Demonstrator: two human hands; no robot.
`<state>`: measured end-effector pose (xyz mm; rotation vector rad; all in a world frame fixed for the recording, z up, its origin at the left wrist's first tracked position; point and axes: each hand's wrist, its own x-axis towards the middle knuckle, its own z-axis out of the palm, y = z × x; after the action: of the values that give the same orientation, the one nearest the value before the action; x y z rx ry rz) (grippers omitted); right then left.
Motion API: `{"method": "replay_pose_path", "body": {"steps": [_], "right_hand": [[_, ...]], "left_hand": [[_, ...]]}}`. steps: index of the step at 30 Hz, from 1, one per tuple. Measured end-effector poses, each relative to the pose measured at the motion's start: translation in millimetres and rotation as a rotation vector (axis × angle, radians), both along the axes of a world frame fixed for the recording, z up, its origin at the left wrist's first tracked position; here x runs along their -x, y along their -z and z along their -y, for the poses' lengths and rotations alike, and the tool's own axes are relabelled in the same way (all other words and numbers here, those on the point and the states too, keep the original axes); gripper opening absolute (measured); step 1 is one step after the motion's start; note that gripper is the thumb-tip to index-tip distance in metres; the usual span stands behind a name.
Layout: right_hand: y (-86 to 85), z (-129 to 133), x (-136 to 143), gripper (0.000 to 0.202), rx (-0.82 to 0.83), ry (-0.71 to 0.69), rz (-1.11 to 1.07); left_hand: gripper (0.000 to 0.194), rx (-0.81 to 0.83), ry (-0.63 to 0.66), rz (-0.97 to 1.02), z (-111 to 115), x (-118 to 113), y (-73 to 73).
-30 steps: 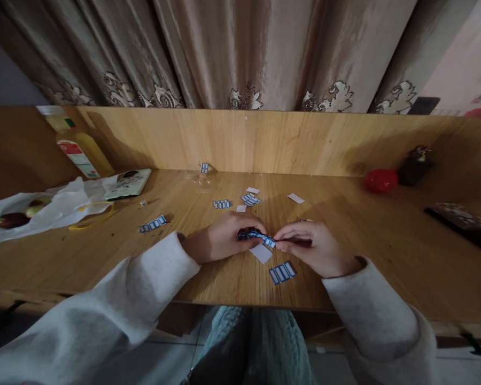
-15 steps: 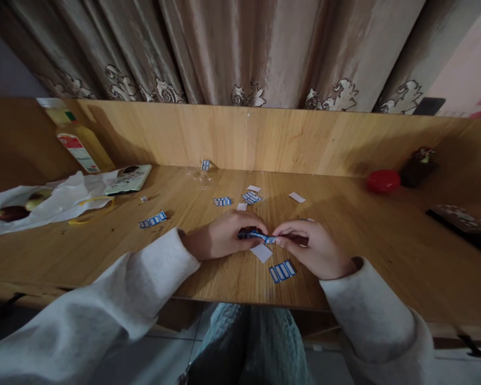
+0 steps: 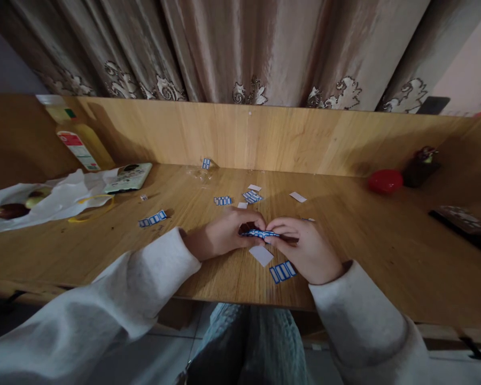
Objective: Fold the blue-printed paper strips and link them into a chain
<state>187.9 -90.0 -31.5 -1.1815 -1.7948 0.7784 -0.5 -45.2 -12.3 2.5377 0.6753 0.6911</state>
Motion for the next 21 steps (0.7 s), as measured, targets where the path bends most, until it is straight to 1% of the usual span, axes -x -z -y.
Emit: {"method": "replay_pose_path", "body": {"steps": [2, 4, 8, 12, 14, 18, 19, 21], "right_hand": [[-1.2, 1.0, 1.0, 0.020, 0.003, -0.022, 0.017], [-2.5, 2.0, 1.7, 0.020, -0.021, -0.039, 0.039], [-3.9, 2.6, 2.1, 0.019, -0.088, -0.038, 0.104], [-3.3, 3.3, 0.2, 0.017, -0.145, 0.000, 0.170], [-2.1, 4.1, -1.7, 0.016, -0.142, 0.010, 0.175], [1.5, 5.2, -5.1, 0.018, -0.108, 0.038, 0.141], [2.4, 5.4, -5.5, 0.019, -0.097, 0.044, 0.131], [3.7, 5.8, -5.9, 0.021, -0.079, 0.054, 0.113]], "left_hand": [[0.021, 0.051, -0.016, 0.058, 0.1, -0.1, 0.9], [0.025, 0.063, -0.023, 0.081, 0.1, -0.3, 1.1], [0.028, 0.028, 0.009, 0.008, 0.2, -0.8, -1.6], [0.029, 0.083, 0.018, -0.027, 3.1, 2.5, -9.0], [0.029, 0.154, 0.048, -0.055, 5.6, 6.5, -14.2], [0.024, 0.290, 0.173, -0.079, 8.9, 15.6, -23.6], [0.024, 0.287, 0.191, -0.081, 8.7, 17.3, -24.8], [0.026, 0.228, 0.197, -0.088, 6.9, 19.4, -25.3]]}}
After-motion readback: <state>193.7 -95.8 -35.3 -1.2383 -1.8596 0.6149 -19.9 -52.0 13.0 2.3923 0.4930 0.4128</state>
